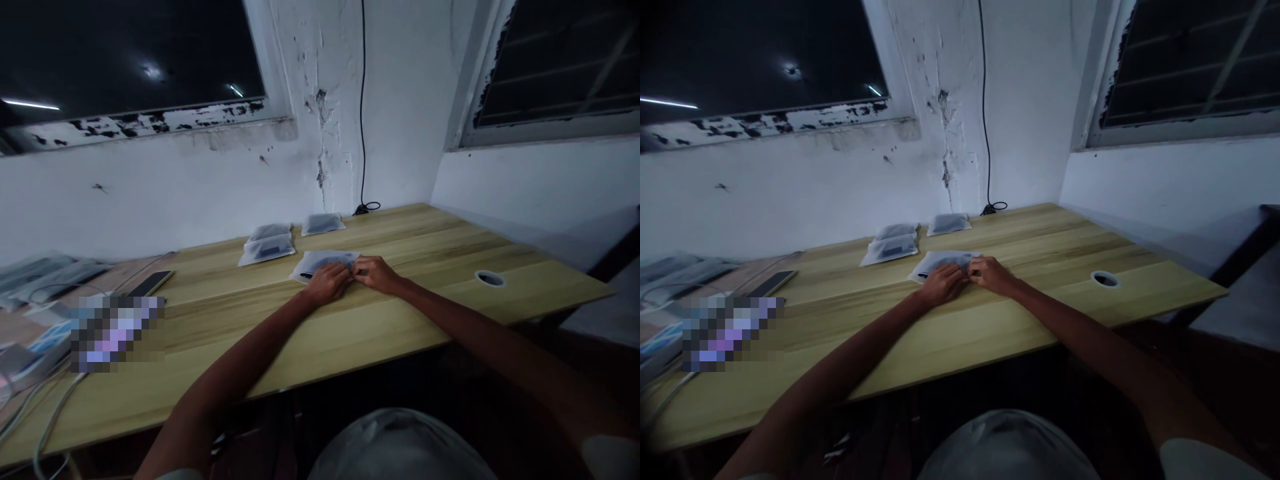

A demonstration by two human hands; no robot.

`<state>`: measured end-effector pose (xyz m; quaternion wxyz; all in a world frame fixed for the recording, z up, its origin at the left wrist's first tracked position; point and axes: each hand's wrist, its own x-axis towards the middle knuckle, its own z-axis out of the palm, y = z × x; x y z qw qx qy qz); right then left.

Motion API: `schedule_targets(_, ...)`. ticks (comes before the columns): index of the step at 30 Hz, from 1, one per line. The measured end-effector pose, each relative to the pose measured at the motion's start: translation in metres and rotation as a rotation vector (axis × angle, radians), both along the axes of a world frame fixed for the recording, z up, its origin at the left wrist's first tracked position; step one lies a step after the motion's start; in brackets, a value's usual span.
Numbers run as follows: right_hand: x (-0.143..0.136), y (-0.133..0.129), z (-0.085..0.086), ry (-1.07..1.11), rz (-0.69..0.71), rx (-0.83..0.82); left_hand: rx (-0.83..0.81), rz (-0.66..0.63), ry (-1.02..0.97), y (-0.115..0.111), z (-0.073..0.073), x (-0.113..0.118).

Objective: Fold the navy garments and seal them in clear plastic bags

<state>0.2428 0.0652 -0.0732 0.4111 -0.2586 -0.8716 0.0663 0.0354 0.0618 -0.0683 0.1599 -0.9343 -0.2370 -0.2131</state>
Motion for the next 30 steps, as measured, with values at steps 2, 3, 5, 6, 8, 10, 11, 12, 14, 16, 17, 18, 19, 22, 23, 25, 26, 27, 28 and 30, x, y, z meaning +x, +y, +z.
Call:
schedule_targets(2, 0.009, 0.007, 0.003, 0.063, 0.014, -0.049, 0.026, 0.024, 0.026, 0.007, 0.002, -0.007)
schedule_targets(3, 0.015, 0.012, 0.005, 0.102, 0.003, -0.074, 0.043, 0.042, 0.039, 0.011, 0.004, -0.012)
schedule_targets(5, 0.032, 0.022, 0.008, 0.173, -0.056, -0.113, 0.08, 0.097, 0.039, 0.021, 0.007, -0.027)
schedule_targets(6, 0.042, 0.028, 0.01, 0.202, -0.097, -0.125, 0.098, 0.133, 0.027, 0.026, 0.007, -0.034)
schedule_targets(8, 0.059, 0.038, 0.011, 0.227, -0.184, -0.137, 0.108, 0.197, 0.01, 0.035, 0.007, -0.048)
schedule_targets(10, 0.071, 0.045, 0.009, 0.195, -0.271, -0.143, 0.09, 0.232, 0.024, 0.042, 0.005, -0.057)
schedule_targets(11, 0.074, 0.047, 0.007, 0.156, -0.32, -0.146, 0.073, 0.239, 0.038, 0.045, 0.003, -0.058)
schedule_targets(12, 0.075, 0.049, 0.004, 0.102, -0.375, -0.154, 0.051, 0.24, 0.047, 0.046, 0.001, -0.059)
schedule_targets(14, 0.072, 0.049, -0.001, -0.027, -0.51, -0.176, -0.012, 0.222, 0.033, 0.047, -0.001, -0.059)
schedule_targets(16, 0.064, 0.046, -0.004, -0.152, -0.628, -0.155, -0.09, 0.181, -0.026, 0.047, -0.002, -0.061)
schedule_targets(17, 0.059, 0.043, -0.004, -0.2, -0.661, -0.118, -0.12, 0.173, -0.076, 0.048, -0.002, -0.063)
schedule_targets(18, 0.053, 0.039, -0.004, -0.233, -0.672, -0.065, -0.132, 0.187, -0.135, 0.049, -0.001, -0.067)
schedule_targets(19, 0.046, 0.034, -0.004, -0.252, -0.664, -0.006, -0.124, 0.233, -0.2, 0.052, -0.001, -0.072)
schedule_targets(22, 0.021, 0.018, -0.002, -0.255, -0.576, 0.118, -0.045, 0.497, -0.336, 0.064, -0.002, -0.092)
schedule_targets(23, 0.01, 0.013, -0.002, -0.258, -0.533, 0.131, -0.038, 0.581, -0.338, 0.069, -0.003, -0.099)
schedule_targets(25, -0.01, 0.008, -0.004, -0.302, -0.436, 0.118, -0.095, 0.688, -0.28, 0.078, -0.008, -0.111)
schedule_targets(26, -0.02, 0.008, -0.006, -0.333, -0.409, 0.097, -0.142, 0.713, -0.238, 0.081, -0.01, -0.115)
schedule_targets(27, -0.028, 0.012, -0.008, -0.361, -0.398, 0.07, -0.187, 0.729, -0.199, 0.084, -0.013, -0.118)
schedule_targets(28, -0.036, 0.017, -0.009, -0.384, -0.405, 0.042, -0.221, 0.739, -0.164, 0.085, -0.014, -0.119)
schedule_targets(30, -0.046, 0.034, -0.011, -0.404, -0.437, -0.002, -0.249, 0.761, -0.121, 0.083, -0.014, -0.119)
